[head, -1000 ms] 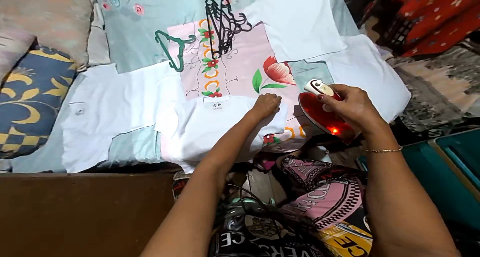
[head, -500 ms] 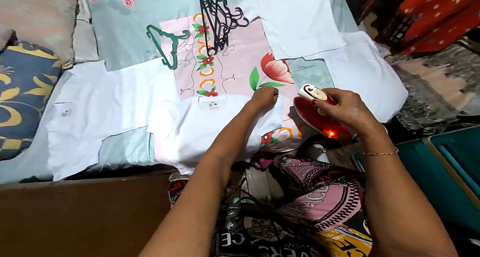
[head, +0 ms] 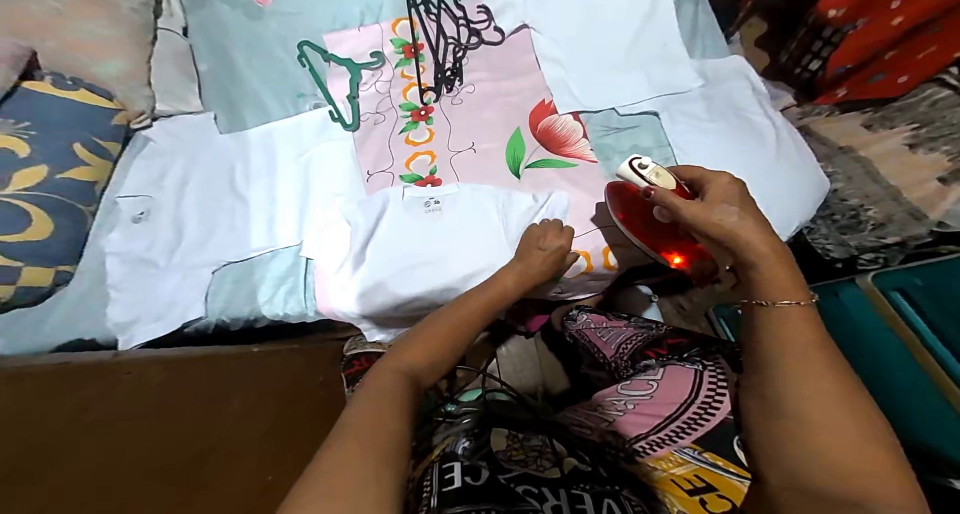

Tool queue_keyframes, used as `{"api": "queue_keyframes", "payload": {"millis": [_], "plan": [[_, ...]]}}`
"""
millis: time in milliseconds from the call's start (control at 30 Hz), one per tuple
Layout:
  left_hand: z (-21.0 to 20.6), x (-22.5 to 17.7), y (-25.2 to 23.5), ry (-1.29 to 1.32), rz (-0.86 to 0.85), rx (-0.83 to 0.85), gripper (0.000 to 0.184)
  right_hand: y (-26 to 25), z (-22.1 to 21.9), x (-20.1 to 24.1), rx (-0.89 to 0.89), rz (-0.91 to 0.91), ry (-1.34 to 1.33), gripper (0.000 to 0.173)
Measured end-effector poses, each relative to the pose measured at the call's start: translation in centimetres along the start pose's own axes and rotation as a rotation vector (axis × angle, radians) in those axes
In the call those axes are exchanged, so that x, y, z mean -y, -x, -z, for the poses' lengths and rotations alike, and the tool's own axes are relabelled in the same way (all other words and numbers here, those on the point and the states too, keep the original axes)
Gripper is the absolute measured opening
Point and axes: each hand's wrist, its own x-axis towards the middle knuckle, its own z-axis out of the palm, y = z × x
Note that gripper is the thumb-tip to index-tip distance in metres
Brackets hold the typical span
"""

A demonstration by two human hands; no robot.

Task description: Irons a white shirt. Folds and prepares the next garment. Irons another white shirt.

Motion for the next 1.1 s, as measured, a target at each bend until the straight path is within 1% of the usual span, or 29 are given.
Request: {"api": "queue_keyframes", "payload": {"millis": [67, 100, 200, 233, 267, 300, 333, 433, 467, 500, 533, 567, 633, 733, 867, 967, 1033, 1100], "plan": [[-1.8, -0.2, 0.3, -0.004, -0.064, 0.044, 0.028, 0.1, -0.2, 0.2, -0.001, -0.012, -0.001, 0.034], [-2.3, -0.5, 0.4, 0.011, -0.14, 0.071, 0.026, 0.2, -0.3, 0.4, 0.003, -0.013, -0.004, 0.033], [-2.3, -1.1, 0.8, 0.081, -0.473, 0.127, 0.027, 0.6, -0.9, 1.3, 0.028, -0.036, -0.009, 0.032], [-1.7, -1.1, 0.9, 0.104, -0.551, 0.13, 0.027, 0.6, -1.3, 1.7, 0.033, -0.041, -0.013, 0.033], [-1.0, -1.0, 1.2, 0.126, -0.59, 0.122, 0.026, 0.6, -1.6, 2.1, 0.038, -0.042, -0.021, 0.033], [-0.2, -0.7, 1.5, 0.155, -0.58, 0.099, 0.025, 0.6, -2.0, 2.4, 0.045, -0.045, -0.032, 0.034], [0.5, 0.0, 1.8, 0.182, -0.532, 0.044, 0.023, 0.6, -2.4, 2.7, 0.051, -0.049, -0.045, 0.035], [2.5, 3.5, 1.6, 0.205, -0.23, -0.139, 0.021, 0.5, -4.0, 3.1, 0.074, -0.065, -0.113, 0.035], [3.1, 5.2, 1.0, 0.194, -0.118, -0.171, 0.023, 0.6, -4.6, 3.4, 0.076, -0.081, -0.134, 0.034], [3.8, 6.8, 0.2, 0.174, -0.022, -0.169, 0.026, 0.7, -5.2, 3.8, 0.08, -0.102, -0.155, 0.035], [4.3, 8.4, -0.7, 0.144, 0.041, -0.154, 0.028, 0.8, -5.9, 4.3, 0.085, -0.127, -0.173, 0.035], [4.5, 9.9, -1.5, 0.109, 0.068, -0.144, 0.029, 0.9, -6.6, 4.7, 0.091, -0.156, -0.183, 0.036], [4.7, 11.5, -2.7, 0.046, 0.089, -0.092, 0.031, 1.1, -8.3, 5.2, 0.107, -0.206, -0.177, 0.037], [5.2, 11.7, -3.5, 0.016, 0.125, 0.059, 0.033, 1.3, -10.5, 5.4, 0.111, -0.23, -0.11, 0.04], [6.8, 12.3, -3.9, 0.122, 0.164, 0.153, 0.028, -0.6, -11.6, 4.8, 0.032, -0.218, -0.096, 0.04], [7.9, 13.0, -3.5, 0.231, 0.161, 0.151, 0.026, -3.5, -11.6, 3.9, 0.031, -0.213, -0.127, 0.041], [8.2, 13.4, -3.4, 0.254, 0.147, 0.147, 0.026, -5.3, -11.6, 2.9, 0.031, -0.216, -0.196, 0.042], [8.3, 13.7, -3.3, 0.245, 0.151, 0.162, 0.027, -6.0, -11.7, 2.5, 0.009, -0.237, -0.254, 0.042]]}}
